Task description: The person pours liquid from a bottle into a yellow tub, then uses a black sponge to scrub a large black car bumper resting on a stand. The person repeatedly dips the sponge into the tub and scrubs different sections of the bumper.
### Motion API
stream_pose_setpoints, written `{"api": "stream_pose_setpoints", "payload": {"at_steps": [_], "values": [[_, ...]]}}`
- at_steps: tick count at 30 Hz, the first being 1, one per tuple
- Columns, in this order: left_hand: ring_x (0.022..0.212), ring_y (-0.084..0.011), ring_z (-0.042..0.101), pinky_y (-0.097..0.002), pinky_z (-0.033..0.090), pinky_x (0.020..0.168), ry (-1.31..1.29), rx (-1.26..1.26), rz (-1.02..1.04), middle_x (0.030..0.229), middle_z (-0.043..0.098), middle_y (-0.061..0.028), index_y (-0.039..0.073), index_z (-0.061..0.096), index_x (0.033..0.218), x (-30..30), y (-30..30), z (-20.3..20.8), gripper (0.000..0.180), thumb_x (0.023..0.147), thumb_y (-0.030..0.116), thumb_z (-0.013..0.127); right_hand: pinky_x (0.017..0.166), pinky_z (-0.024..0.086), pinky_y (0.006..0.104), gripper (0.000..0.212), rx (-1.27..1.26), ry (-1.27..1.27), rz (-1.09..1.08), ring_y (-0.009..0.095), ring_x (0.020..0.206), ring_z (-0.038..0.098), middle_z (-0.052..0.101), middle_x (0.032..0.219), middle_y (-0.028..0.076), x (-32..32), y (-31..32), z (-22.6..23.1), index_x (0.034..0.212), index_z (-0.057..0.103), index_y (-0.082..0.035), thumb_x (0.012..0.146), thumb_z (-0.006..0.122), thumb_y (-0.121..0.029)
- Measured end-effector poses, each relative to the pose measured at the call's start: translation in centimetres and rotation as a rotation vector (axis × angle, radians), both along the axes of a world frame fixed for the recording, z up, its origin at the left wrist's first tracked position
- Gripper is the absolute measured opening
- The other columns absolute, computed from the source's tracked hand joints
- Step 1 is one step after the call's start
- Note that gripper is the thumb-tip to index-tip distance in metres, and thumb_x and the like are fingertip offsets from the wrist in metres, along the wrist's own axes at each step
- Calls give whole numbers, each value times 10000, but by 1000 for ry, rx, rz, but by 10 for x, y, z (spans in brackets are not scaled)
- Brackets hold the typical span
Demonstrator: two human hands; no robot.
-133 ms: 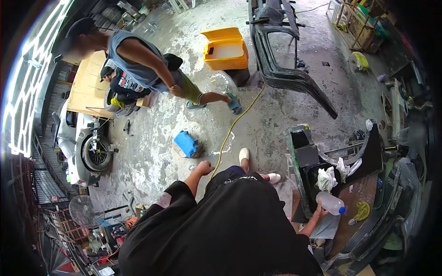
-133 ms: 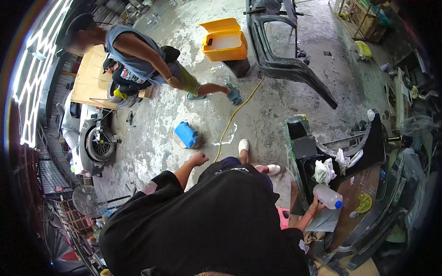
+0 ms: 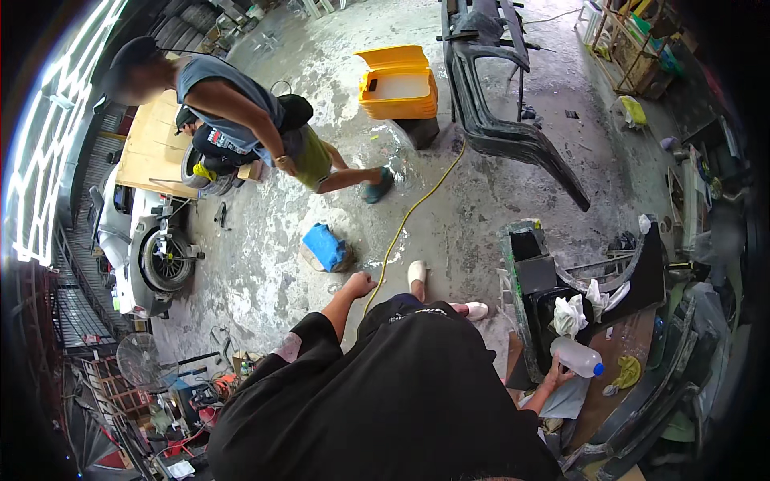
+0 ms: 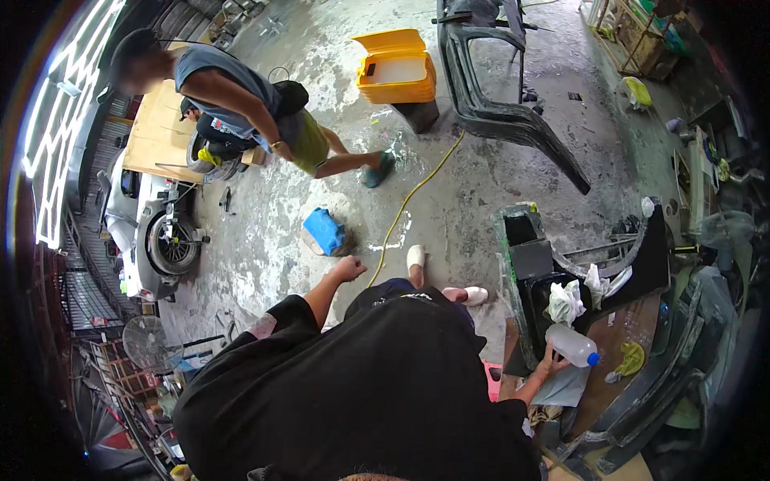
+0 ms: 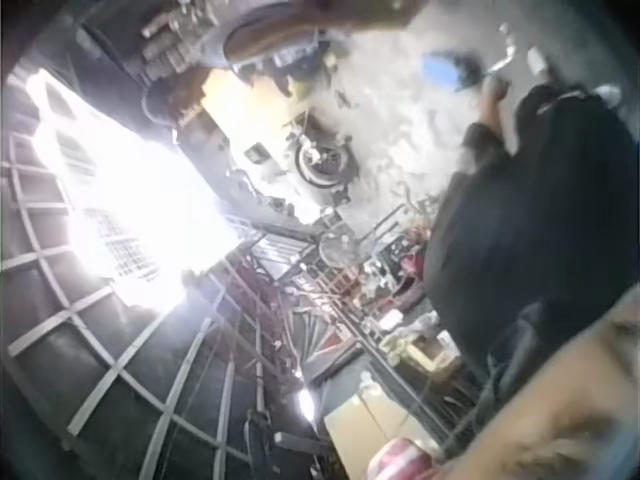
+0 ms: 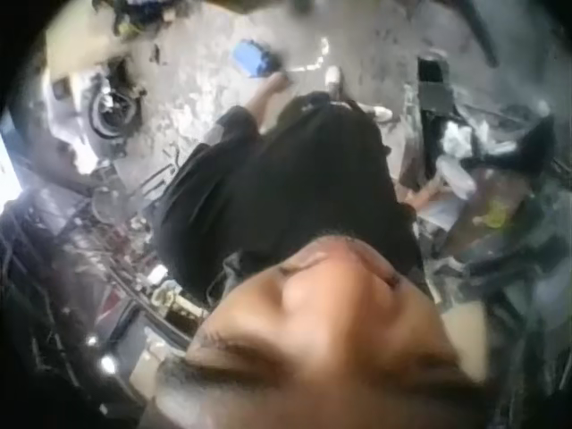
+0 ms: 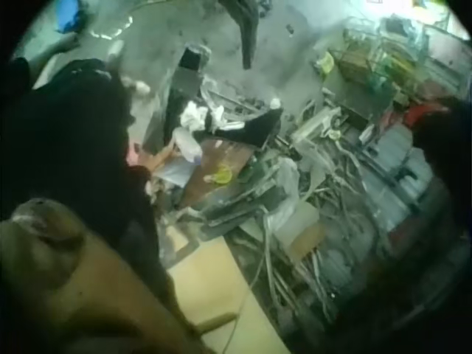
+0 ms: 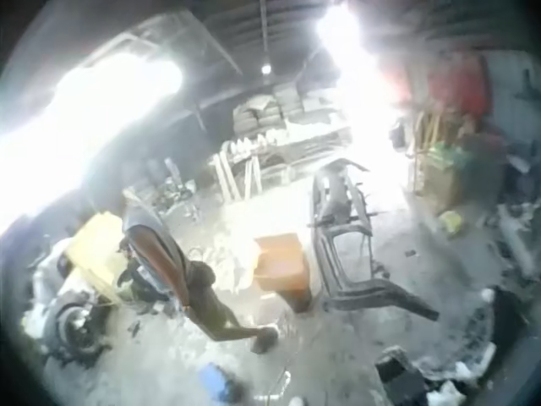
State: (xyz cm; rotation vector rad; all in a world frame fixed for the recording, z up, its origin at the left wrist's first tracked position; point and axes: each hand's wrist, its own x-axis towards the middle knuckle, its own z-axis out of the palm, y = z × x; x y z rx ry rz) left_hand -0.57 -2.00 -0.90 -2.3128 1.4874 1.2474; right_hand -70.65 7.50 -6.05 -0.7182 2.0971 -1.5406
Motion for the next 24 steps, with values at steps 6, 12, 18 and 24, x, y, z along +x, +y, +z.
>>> {"api": "stream_pose_setpoints", "payload": {"at_steps": [6,12,18,24], "values": [[800,-397,704,-491,537,752,55,-116,-160,828,706,-255,-14,714,843,6,-25,-13,390,877,375,699,1042,510,445,863,115,-26,-57,330,1181,609,573,1353,229,-14,19,7,1420,433,78,722,907,-104],[703,-338,700,-450,533,663,89,-16,-240,738,701,-199,-24,700,804,65,-11,-17,377,879,342,747,1088,453,465,824,302,126,-44,320,1264,543,535,1400,202,14,-29,25,1458,398,38,789,835,-164],[552,-263,640,-438,501,565,140,0,-58,646,659,-155,-13,651,765,84,-40,-41,359,918,304,721,1135,396,485,787,81,-252,-34,310,1347,476,498,1448,174,49,-6,45,1497,364,-2,855,762,-224],[724,-436,633,-469,504,671,297,-366,-318,774,655,-253,-32,634,889,-27,-76,7,356,949,311,709,1127,412,526,671,-414,-1017,-104,334,1320,511,532,1426,131,177,-54,95,1470,439,-74,900,691,-323]]}}
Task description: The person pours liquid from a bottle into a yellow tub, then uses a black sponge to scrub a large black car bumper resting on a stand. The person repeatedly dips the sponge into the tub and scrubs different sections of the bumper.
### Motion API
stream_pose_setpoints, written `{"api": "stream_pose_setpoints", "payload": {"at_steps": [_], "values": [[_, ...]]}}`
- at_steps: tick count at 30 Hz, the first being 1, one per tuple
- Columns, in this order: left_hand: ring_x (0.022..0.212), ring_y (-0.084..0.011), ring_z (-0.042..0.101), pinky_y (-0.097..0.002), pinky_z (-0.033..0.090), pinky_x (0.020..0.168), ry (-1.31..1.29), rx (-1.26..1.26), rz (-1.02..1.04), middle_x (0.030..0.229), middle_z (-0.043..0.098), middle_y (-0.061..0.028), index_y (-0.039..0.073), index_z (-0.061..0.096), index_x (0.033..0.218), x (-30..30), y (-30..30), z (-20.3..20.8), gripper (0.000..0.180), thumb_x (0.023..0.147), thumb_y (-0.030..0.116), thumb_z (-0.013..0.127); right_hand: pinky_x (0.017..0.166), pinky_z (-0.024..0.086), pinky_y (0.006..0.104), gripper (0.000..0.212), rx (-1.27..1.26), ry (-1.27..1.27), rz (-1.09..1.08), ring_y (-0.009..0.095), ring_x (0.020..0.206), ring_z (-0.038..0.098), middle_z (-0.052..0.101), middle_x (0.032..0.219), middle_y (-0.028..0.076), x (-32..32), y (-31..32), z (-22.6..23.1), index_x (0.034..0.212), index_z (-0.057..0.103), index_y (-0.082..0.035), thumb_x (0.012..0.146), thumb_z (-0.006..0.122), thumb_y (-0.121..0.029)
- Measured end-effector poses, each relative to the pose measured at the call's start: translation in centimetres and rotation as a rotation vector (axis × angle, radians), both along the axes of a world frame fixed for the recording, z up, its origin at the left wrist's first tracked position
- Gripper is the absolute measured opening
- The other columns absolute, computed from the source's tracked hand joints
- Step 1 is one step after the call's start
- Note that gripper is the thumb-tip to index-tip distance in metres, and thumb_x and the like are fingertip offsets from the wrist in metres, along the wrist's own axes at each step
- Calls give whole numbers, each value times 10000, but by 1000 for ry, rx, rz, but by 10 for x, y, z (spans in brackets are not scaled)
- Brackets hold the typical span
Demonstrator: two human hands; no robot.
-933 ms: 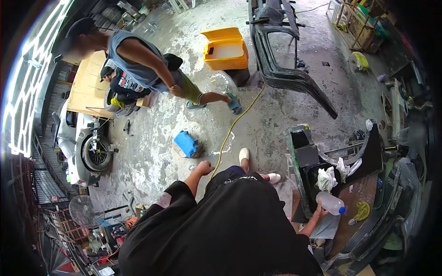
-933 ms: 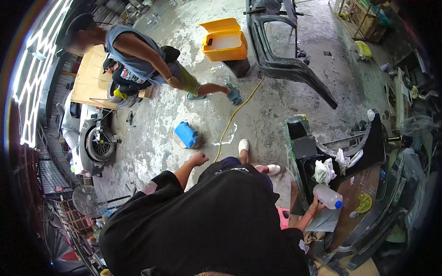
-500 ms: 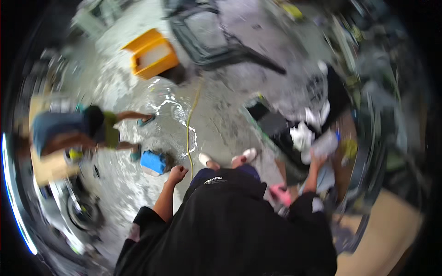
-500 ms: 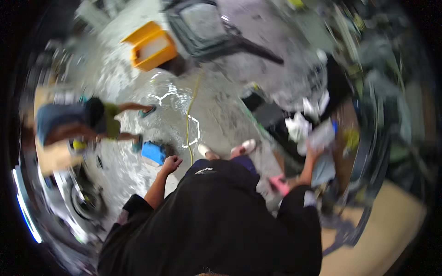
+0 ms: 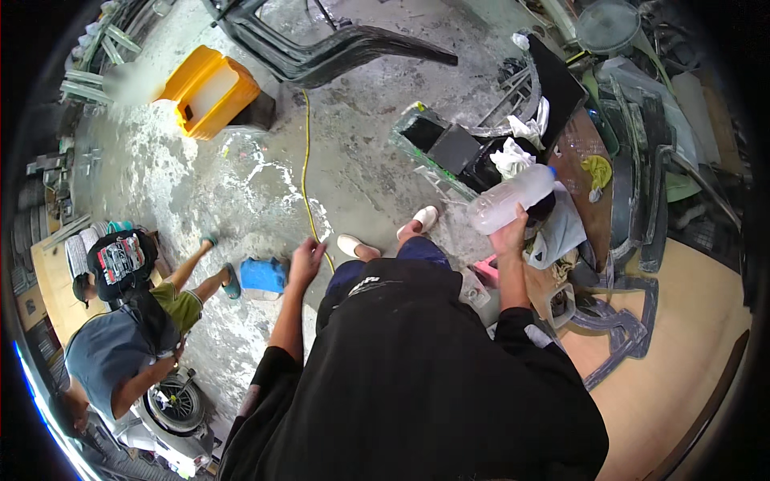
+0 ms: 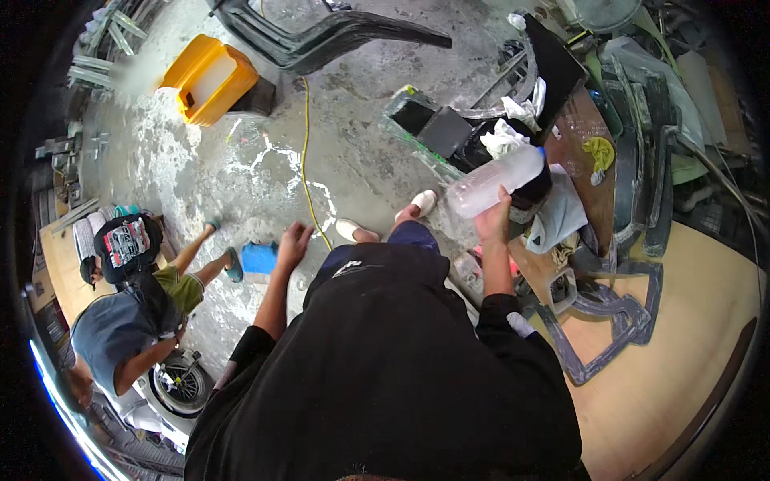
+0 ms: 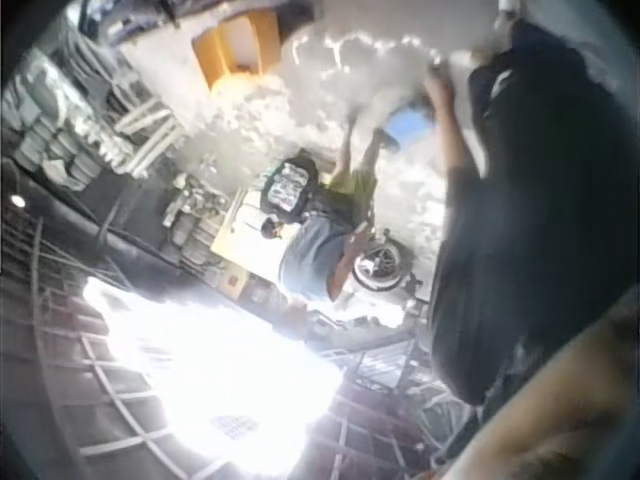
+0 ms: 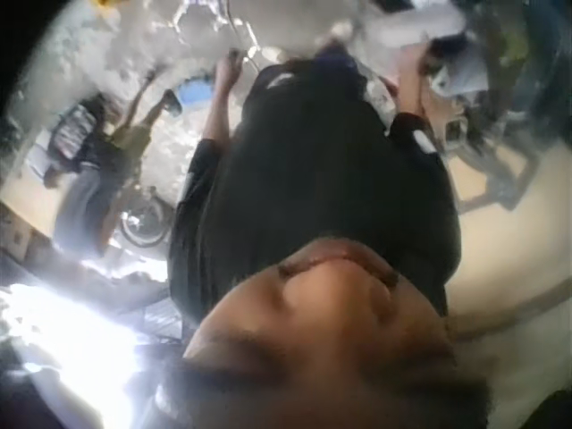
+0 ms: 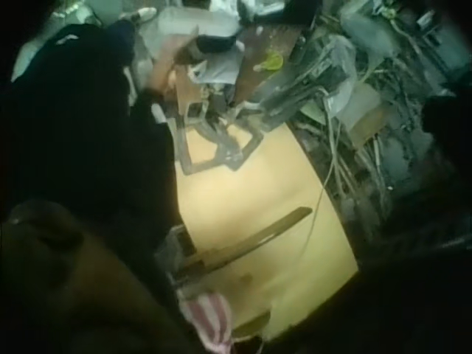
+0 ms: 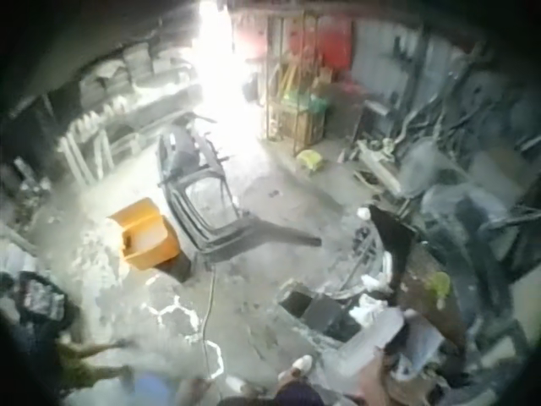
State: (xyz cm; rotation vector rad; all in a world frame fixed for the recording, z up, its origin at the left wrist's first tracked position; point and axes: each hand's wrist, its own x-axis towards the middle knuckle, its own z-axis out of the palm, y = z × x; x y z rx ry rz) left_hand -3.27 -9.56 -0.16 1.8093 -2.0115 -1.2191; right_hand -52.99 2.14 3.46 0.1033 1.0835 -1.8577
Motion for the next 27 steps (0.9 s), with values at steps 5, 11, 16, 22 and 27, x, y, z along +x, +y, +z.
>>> {"api": "stream_pose_setpoints", "payload": {"at_steps": [5,11,16,22,27], "values": [[1191,-389,551,-465,468,1003,437,-528,-122,1291,520,-213,18,538,1328,-122,-67,191,522,965,372,662,1113,429,537,696,-253,-269,164,333,1276,549,556,1385,138,107,-55,63,1469,430,-71,914,677,-411],[1383,-446,362,-583,290,1114,362,-792,-248,1515,362,-254,139,490,1472,-76,-70,233,787,842,576,667,956,524,449,275,-226,-491,525,228,1106,638,695,1176,54,248,-107,93,1058,677,-178,949,644,-428],[1388,-438,373,-547,306,1122,515,-801,55,1512,359,-243,77,424,1455,21,-62,217,734,901,494,665,1025,484,453,422,-194,-542,813,237,1188,598,649,1236,52,302,-147,67,1209,639,-179,899,656,-465],[1349,-426,410,-514,354,1091,392,-835,450,1516,331,-233,88,382,1477,136,-22,209,689,941,438,635,1129,404,459,744,96,-201,1046,295,1340,488,496,1446,104,436,-192,92,1480,419,-107,885,638,-496],[1268,-425,488,-501,383,1062,191,-916,635,1456,406,-216,82,410,1453,179,-38,197,591,980,384,594,1138,395,448,751,208,-379,1380,268,1384,440,444,1492,57,545,-243,103,1491,412,-144,860,675,-454]]}}
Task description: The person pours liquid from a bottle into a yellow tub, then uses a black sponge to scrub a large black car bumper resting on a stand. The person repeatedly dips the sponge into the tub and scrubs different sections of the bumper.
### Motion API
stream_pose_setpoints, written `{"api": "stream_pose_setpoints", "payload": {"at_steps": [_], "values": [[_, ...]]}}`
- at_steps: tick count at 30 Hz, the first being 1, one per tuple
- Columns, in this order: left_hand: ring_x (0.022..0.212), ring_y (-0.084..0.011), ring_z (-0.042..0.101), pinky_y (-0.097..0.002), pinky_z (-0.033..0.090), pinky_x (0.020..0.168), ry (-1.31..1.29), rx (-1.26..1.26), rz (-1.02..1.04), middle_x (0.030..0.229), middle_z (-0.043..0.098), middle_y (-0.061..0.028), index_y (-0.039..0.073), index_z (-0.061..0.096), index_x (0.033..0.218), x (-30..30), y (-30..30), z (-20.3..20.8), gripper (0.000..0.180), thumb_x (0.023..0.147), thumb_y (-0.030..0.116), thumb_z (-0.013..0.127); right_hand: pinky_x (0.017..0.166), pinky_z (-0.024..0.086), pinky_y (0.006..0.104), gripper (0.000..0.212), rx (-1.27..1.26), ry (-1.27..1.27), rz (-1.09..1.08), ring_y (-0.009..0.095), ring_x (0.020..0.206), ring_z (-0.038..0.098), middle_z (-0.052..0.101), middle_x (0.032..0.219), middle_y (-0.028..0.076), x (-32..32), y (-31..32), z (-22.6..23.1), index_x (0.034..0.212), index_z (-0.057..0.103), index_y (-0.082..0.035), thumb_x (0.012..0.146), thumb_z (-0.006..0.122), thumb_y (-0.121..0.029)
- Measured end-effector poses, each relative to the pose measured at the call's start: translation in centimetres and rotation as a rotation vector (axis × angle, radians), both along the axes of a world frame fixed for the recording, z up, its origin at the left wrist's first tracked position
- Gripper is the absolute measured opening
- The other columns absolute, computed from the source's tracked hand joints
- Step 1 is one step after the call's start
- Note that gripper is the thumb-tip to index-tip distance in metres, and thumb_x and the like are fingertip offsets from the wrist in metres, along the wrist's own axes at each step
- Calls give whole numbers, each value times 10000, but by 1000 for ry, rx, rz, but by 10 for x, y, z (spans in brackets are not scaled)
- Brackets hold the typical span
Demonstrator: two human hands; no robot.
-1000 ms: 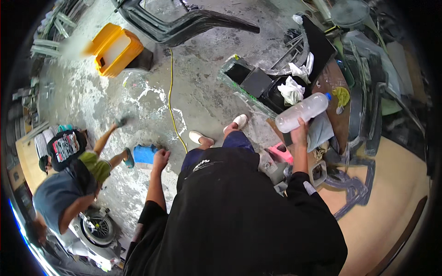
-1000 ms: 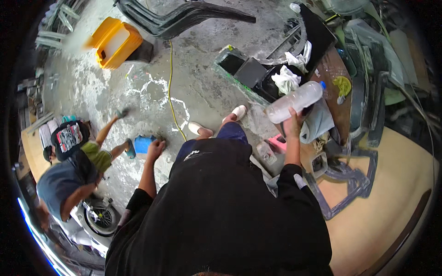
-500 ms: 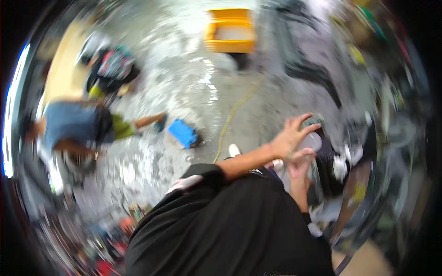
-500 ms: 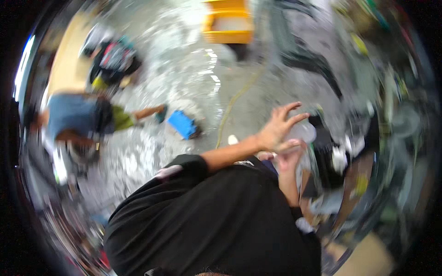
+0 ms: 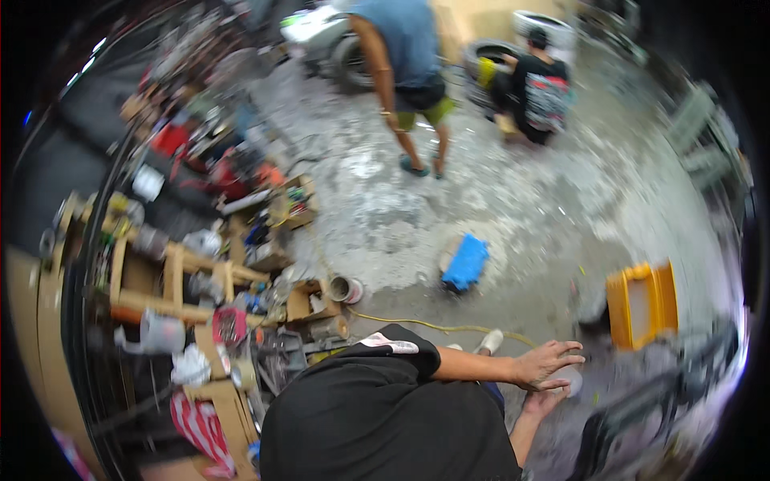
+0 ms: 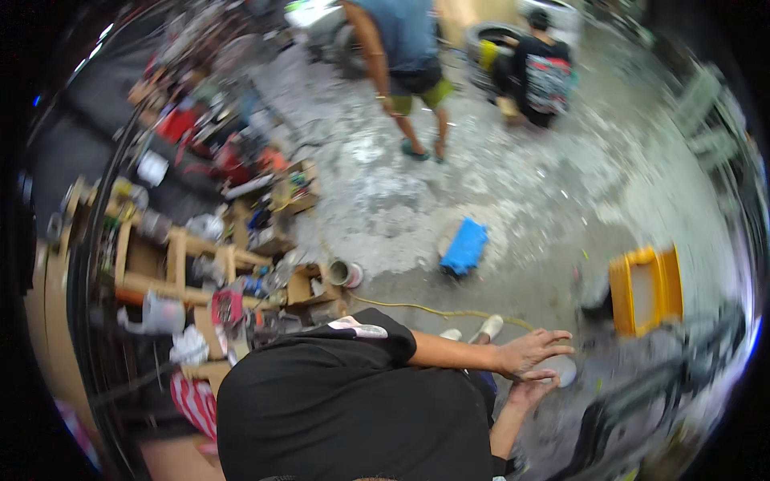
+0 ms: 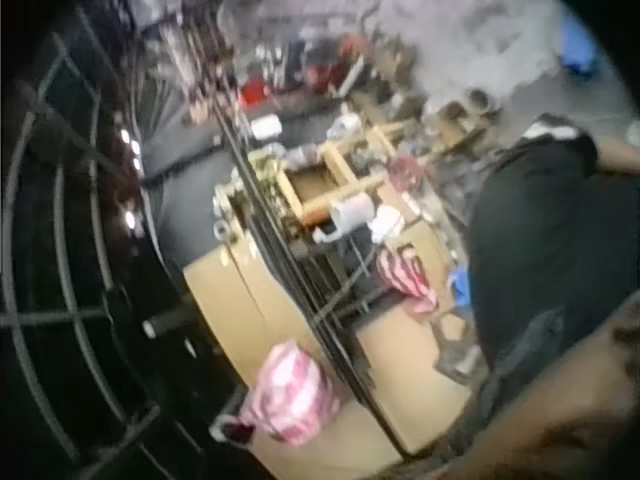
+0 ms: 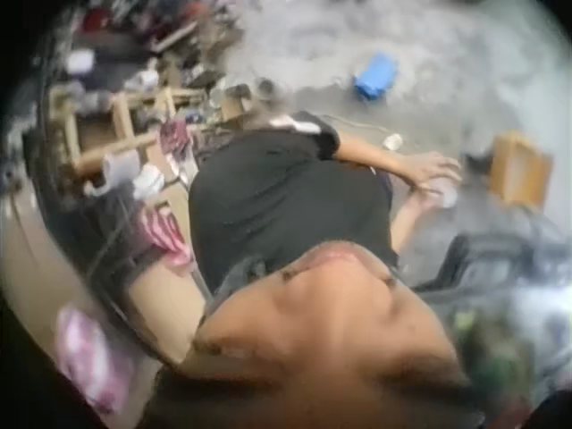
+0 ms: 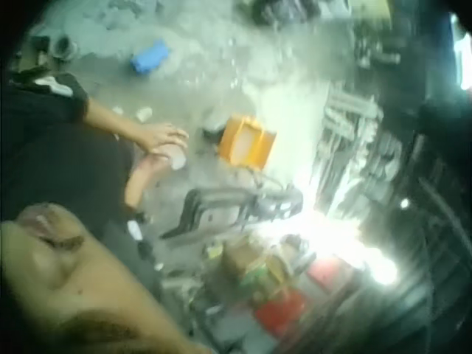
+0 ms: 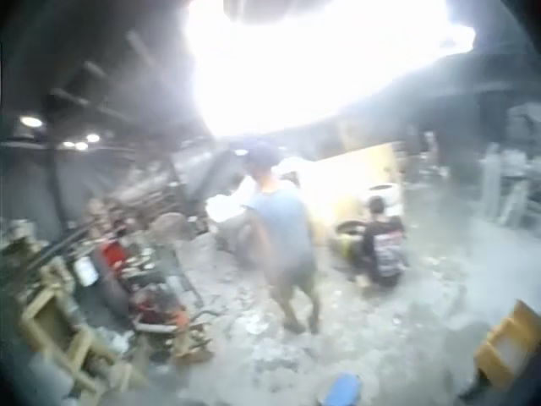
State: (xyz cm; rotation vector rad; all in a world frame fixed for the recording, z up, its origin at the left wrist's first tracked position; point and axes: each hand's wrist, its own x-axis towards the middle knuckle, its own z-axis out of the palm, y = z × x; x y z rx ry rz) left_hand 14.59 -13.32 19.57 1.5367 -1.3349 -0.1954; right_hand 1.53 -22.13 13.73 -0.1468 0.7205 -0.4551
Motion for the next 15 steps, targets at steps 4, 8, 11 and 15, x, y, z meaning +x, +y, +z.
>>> {"api": "stream_pose_setpoints", "payload": {"at_steps": [4,8,11,15], "values": [[1186,-401,549,-452,427,1019,327,58,358,1379,470,-201,69,452,1418,57,-17,-3,481,1025,335,533,1158,379,480,774,53,-90,33,311,1378,463,492,1457,130,90,-32,-7,1508,377,-94,874,698,-400],[1170,-296,583,-413,466,1009,704,-103,772,1219,566,-157,90,513,1359,102,-30,-23,428,1065,396,464,1172,365,487,752,52,-247,284,314,1357,477,499,1454,140,171,-39,4,1465,413,-51,863,724,-378],[1163,-269,607,-405,458,1050,1170,-415,774,1197,624,-120,82,544,1322,143,-20,-48,471,1067,465,439,1176,361,477,788,-159,-336,460,302,1359,477,493,1464,139,214,-28,22,1503,374,-57,858,738,-329],[1216,-262,611,-427,457,1087,1755,-767,378,1341,621,-129,34,540,1327,168,16,-36,651,1042,597,380,1166,365,471,725,-487,-398,631,286,1348,483,489,1465,119,255,-14,39,1509,374,-59,881,697,-224]]}}
